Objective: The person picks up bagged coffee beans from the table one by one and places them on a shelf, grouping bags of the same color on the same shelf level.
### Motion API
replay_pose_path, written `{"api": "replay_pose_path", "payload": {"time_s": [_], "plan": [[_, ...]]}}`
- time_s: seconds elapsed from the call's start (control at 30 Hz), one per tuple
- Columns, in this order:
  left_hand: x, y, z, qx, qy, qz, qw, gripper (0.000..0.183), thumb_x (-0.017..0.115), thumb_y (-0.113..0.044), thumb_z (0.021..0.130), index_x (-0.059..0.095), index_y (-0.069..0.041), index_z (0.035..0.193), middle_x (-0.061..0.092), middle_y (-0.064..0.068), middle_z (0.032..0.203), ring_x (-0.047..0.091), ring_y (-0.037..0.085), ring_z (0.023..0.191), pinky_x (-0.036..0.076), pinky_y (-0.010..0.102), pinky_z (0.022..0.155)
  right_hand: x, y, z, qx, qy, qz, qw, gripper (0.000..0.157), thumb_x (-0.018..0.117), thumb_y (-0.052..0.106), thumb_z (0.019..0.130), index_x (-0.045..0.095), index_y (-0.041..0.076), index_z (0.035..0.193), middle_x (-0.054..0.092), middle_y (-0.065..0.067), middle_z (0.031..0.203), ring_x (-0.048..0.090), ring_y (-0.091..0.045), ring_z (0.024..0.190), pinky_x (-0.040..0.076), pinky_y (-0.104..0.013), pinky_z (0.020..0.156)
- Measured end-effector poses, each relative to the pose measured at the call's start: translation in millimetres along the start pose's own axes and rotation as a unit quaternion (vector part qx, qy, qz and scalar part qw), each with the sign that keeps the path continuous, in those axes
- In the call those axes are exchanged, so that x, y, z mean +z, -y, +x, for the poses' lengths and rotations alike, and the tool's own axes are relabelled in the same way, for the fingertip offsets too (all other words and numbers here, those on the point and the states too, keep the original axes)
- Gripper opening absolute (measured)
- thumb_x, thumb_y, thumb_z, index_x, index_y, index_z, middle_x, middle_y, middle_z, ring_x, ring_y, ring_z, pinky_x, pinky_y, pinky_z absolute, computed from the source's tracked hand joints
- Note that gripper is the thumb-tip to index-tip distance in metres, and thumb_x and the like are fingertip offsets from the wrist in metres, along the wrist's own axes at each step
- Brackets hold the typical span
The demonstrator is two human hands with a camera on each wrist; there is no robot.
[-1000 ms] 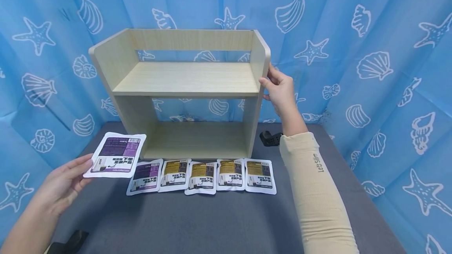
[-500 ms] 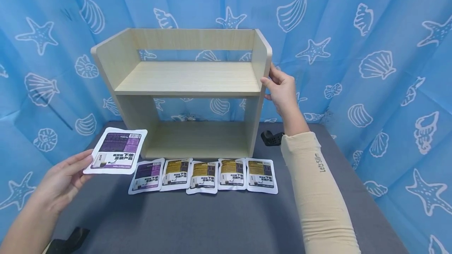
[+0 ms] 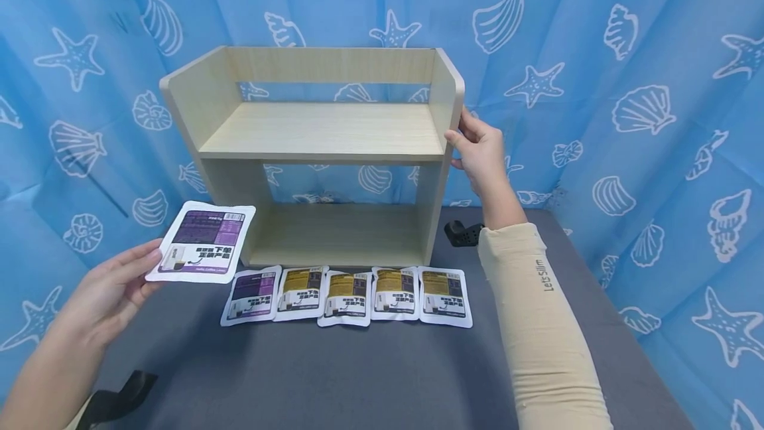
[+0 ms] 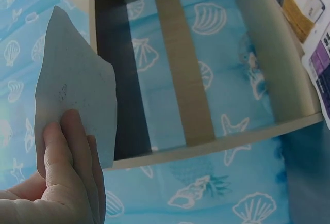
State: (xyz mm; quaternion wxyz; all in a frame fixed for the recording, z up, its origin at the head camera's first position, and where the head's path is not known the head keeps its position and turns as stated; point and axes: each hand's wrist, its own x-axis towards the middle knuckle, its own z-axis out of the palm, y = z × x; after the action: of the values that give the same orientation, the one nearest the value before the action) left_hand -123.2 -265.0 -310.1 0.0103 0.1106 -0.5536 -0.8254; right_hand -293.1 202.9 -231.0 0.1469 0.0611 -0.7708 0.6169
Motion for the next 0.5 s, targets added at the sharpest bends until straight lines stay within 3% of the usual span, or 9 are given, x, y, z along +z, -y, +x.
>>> {"api": "replay_pose_path", "payload": {"time_s": [0.5], "plan": [[13.9, -7.1, -0.1, 0.024, 0.018, -0.010, 0.9995, 0.011, 0.067, -0.014, 0.092, 0.071, -0.020, 0.101, 0.070, -0.003, 0.100, 0.069, 0.015, 0.086, 0.057, 0.022, 0.067, -0.4, -0.7, 1.4, 0.017, 0.003, 0.000, 1.000, 0.055, 0.060, 0.027, 0.096, 0.040, 0.032, 0.147, 0.043, -0.003, 0.149, 0.044, -0.022, 0.134, 0.045, -0.054, 0.095]]}}
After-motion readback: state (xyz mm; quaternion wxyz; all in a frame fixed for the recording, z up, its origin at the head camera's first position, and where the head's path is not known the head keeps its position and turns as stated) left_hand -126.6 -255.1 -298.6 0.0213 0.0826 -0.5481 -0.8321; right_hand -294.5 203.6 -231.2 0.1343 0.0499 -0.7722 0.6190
